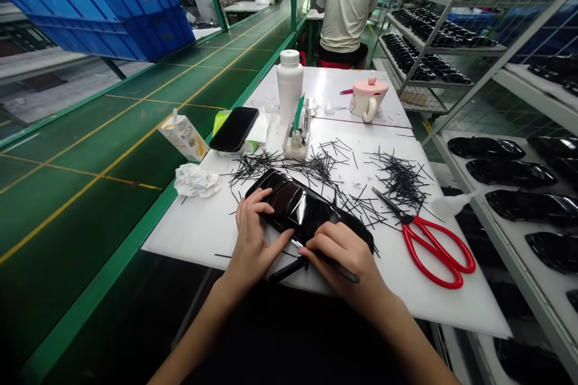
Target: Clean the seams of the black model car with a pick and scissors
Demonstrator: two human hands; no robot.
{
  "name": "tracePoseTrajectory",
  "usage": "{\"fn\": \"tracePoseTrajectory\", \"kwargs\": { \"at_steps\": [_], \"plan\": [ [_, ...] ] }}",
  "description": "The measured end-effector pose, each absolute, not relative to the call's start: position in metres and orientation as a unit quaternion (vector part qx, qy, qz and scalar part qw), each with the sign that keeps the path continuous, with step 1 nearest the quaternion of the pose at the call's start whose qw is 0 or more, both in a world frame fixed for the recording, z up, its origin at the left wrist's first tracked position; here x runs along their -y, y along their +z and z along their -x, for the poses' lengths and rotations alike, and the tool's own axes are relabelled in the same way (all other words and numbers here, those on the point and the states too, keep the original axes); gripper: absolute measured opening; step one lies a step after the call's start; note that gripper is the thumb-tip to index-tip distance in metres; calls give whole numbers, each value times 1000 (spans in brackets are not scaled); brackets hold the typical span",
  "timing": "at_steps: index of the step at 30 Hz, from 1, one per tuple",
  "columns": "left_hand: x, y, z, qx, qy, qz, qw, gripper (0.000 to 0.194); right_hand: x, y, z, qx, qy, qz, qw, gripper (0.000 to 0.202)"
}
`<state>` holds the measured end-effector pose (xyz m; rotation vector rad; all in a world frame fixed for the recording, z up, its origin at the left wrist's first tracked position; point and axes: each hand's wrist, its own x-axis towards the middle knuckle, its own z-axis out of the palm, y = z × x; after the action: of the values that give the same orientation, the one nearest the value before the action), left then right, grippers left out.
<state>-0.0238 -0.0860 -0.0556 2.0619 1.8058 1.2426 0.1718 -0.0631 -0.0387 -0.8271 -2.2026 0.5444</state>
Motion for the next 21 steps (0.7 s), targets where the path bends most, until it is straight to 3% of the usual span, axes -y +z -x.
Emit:
{"fn": "tracePoseTrajectory", "kwargs": {
  "at_steps": [21],
  "plan": [
    [88,-58,22,-616,386,-685,55,37,64,-33,-166,855,176,317,370,11]
  ]
}}
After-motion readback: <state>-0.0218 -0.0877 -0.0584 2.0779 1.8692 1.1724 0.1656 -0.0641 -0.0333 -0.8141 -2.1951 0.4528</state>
